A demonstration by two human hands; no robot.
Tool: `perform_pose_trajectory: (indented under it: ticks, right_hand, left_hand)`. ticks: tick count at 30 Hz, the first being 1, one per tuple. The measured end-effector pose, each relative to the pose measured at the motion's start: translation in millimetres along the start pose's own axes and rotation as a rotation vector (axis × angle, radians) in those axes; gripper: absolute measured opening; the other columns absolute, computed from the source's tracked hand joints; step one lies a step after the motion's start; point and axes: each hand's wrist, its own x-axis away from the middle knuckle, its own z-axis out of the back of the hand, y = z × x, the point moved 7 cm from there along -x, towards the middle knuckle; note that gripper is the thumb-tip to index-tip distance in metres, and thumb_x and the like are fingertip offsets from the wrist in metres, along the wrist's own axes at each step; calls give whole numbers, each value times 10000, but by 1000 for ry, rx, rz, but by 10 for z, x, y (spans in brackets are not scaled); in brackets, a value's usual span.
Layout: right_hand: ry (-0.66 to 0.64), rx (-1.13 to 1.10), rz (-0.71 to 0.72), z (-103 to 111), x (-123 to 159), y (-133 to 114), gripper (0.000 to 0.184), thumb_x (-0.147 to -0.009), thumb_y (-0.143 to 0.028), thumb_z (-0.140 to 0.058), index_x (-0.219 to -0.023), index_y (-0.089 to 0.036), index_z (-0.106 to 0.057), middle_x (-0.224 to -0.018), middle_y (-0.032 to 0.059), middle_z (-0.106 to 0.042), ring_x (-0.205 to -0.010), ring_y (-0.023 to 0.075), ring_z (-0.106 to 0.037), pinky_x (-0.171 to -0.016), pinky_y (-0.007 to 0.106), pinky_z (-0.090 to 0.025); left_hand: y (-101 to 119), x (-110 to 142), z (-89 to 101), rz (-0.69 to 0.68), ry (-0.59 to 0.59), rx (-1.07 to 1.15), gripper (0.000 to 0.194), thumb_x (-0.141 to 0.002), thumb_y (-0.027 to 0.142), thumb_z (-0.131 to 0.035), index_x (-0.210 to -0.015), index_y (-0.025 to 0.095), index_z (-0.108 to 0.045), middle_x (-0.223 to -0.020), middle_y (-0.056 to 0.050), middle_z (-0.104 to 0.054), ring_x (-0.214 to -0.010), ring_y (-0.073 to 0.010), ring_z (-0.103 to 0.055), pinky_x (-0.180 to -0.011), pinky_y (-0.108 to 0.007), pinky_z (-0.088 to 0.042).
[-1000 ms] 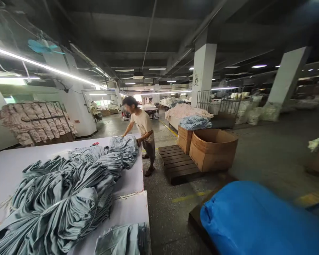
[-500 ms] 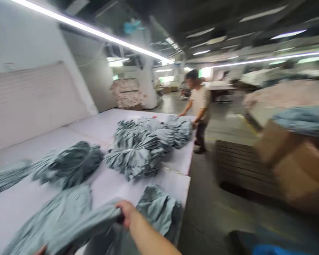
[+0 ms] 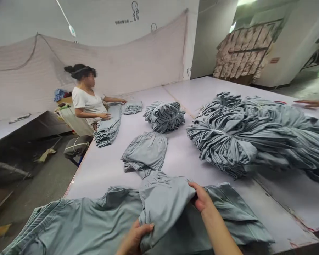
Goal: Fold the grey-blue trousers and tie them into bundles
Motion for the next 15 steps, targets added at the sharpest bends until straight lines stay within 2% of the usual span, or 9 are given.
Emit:
perform_pose_trajectory:
  ticks: [3,5,7,10,12,15]
  right_hand:
    - [23,-1,-17,188,-60,64,97,-620,-167,-640,-704,-180,-592,-681,79,-691,-849,268,-673,-784,362,-562]
    - [21,-10,2,222,-91,47,113,-628,-161,-646,-729,-177,-597,-686,71,-692,-836,257,-675,-765,355,-568]
    - [22,-13,24,216,-112,20,124,-634,-159,-655,-744,-176,-601,-689,60,-692,-811,242,-675,-751,343,-570]
    - [35,-16,54,205,-132,10,120,-629,-155,-670,-720,-177,-595,-670,45,-682,-753,226,-668,-741,341,-571]
    - [55,-17,83,229,-141,22,115,-620,-156,-672,-697,-179,-590,-637,38,-666,-719,224,-661,-732,352,-569]
    - [84,-15,162,302,-115,42,111,-616,-194,-673,-687,-188,-588,-625,37,-655,-735,240,-659,-718,365,-564]
  left_hand:
    - [-272,2,184,69,-64,36,555,-465,248,-812,-976,141,-623,-803,-81,-710,-758,-228,-661,-684,-307,-495]
    - [-294,-28,295,73,-50,-49,471,-502,287,-806,-918,155,-631,-741,-53,-680,-631,-178,-621,-585,-281,-463]
    - [-177,-94,462,27,61,-146,336,-552,293,-796,-808,178,-612,-688,-13,-642,-589,-141,-587,-543,-249,-434]
    - [113,-228,648,-61,184,-164,282,-608,263,-782,-747,192,-547,-689,18,-618,-656,-115,-596,-630,-231,-469]
    - [236,-330,657,-50,176,-130,283,-668,299,-747,-818,192,-532,-773,-1,-642,-709,-116,-617,-713,-254,-496]
    - [275,-451,539,26,120,-98,304,-726,349,-691,-908,171,-525,-885,-60,-665,-788,-153,-649,-750,-297,-516]
